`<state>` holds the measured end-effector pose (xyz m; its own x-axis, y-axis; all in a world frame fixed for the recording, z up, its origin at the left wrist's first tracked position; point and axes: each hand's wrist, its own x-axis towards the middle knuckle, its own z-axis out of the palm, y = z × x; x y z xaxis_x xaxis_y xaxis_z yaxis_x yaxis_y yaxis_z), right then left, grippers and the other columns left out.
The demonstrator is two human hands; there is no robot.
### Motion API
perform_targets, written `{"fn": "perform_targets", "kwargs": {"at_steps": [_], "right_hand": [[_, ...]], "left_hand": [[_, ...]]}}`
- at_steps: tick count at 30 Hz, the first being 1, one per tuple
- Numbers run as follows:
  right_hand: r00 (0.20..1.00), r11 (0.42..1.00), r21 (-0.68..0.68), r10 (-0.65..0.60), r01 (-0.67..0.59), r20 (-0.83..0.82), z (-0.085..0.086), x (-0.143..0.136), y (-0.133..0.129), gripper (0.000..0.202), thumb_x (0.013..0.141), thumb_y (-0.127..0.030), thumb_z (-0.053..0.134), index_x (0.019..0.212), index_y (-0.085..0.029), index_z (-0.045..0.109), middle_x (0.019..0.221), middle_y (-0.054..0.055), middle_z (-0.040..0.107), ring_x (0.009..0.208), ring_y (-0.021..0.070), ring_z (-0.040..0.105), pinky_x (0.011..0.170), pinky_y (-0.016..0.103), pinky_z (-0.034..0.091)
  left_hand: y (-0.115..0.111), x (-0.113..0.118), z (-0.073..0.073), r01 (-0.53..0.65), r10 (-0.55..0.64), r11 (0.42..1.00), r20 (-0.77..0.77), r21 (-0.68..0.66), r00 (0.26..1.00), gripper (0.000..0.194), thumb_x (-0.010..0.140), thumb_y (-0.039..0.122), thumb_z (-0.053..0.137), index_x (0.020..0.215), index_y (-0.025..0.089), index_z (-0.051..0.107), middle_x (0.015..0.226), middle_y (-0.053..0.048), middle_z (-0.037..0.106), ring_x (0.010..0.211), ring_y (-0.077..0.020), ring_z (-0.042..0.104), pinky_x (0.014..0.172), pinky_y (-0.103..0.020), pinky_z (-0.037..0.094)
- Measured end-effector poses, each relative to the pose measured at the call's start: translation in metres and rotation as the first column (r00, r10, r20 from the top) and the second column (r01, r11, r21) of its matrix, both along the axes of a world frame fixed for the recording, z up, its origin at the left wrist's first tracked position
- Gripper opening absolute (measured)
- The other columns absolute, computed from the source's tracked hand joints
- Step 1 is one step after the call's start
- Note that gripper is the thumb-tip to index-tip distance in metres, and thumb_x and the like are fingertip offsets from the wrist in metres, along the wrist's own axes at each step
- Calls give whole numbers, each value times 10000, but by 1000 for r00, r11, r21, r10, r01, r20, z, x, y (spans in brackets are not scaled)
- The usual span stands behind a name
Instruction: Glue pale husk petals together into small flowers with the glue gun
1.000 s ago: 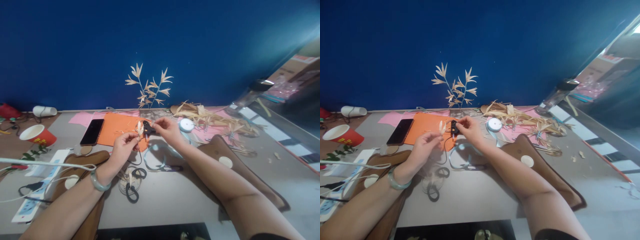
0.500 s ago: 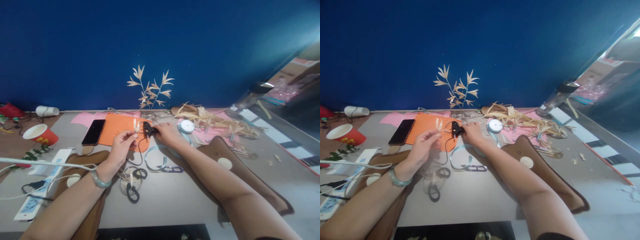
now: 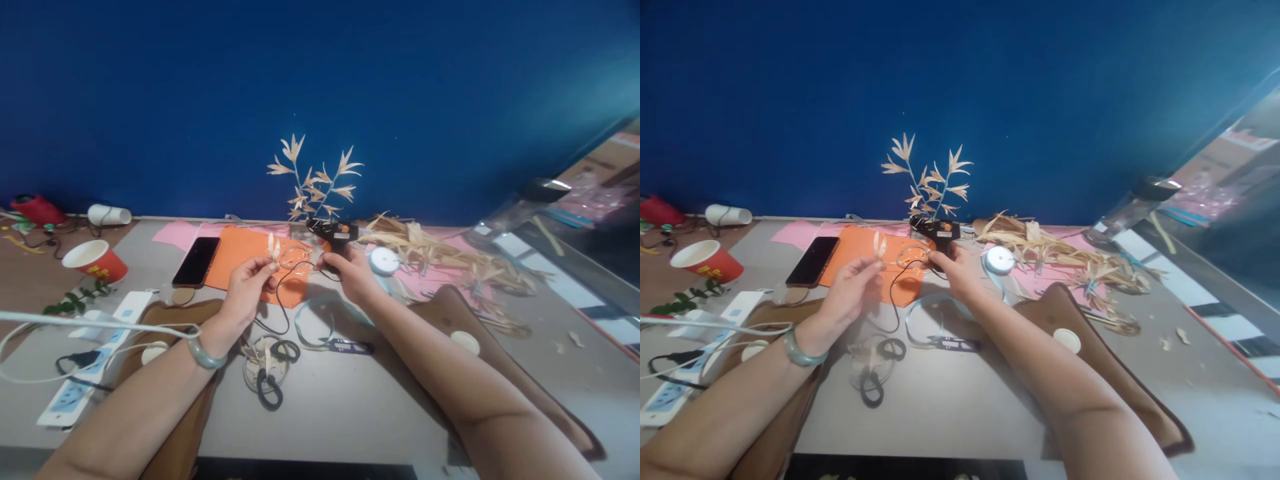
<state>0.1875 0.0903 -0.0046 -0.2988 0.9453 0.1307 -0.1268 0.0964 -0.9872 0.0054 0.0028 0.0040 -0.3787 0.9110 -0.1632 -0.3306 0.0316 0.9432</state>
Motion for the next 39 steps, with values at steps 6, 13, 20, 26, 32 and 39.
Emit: {"fn": "perform_targets", "kwargs": {"at_steps": [6, 13, 20, 26, 32, 39], "right_hand": [[973, 975, -108, 176, -193, -151, 10, -2, -11, 290, 699, -349, 736, 907, -182, 623, 762, 25, 696, 656, 153, 653, 650, 292, 512], [949, 947, -66, 315, -315, -11, 17, 1, -18, 294, 713, -415, 744, 800, -170, 605, 692, 30, 660, 644, 157, 631, 645, 310, 506], [910, 933, 98, 310, -348, 275, 26, 2, -23, 290, 776, -459, 650, 715, -183, 586, 613, 14, 602, 589, 142, 553, 606, 297, 457], [910, 945, 177, 197, -276, 366, 24, 3, -21, 237, 797, -410, 603, 715, -189, 583, 575, -8, 528, 548, 130, 486, 543, 272, 392], [887, 916, 266, 165, -300, 432, 21, 4, -22, 211, 789, -380, 635, 855, -182, 656, 656, 8, 576, 601, 152, 494, 598, 283, 399], [832, 869, 369, 81, -328, 549, 17, 4, -22, 206, 831, -357, 582, 813, -158, 631, 646, 16, 556, 603, 149, 474, 580, 269, 383]], "left_hand": [[1, 0, 1, 4, -4, 1000, 19, -10, 1000, 362, 576, 346, 810, 814, 142, 629, 624, 44, 602, 472, -51, 526, 456, -167, 440], [1, -1, 1, -6, 6, 1000, -18, 21, 1000, 359, 576, 362, 800, 789, 135, 621, 660, 22, 618, 481, -57, 532, 444, -167, 433], [1, -2, 1, -9, 11, 999, -49, 35, 999, 325, 594, 345, 781, 785, 133, 626, 658, 22, 621, 457, -52, 511, 450, -180, 427], [1, -2, 1, -19, 22, 999, -65, 47, 998, 332, 605, 371, 774, 787, 134, 629, 653, 16, 620, 481, -64, 533, 457, -180, 438], [1, -2, 0, -9, 13, 999, -71, 51, 997, 327, 617, 383, 769, 783, 133, 637, 625, 24, 599, 480, -64, 527, 448, -179, 432], [1, -2, -1, -9, 13, 998, -82, 58, 997, 317, 639, 375, 755, 800, 129, 637, 614, 25, 599, 483, -65, 532, 434, -168, 416]]}}
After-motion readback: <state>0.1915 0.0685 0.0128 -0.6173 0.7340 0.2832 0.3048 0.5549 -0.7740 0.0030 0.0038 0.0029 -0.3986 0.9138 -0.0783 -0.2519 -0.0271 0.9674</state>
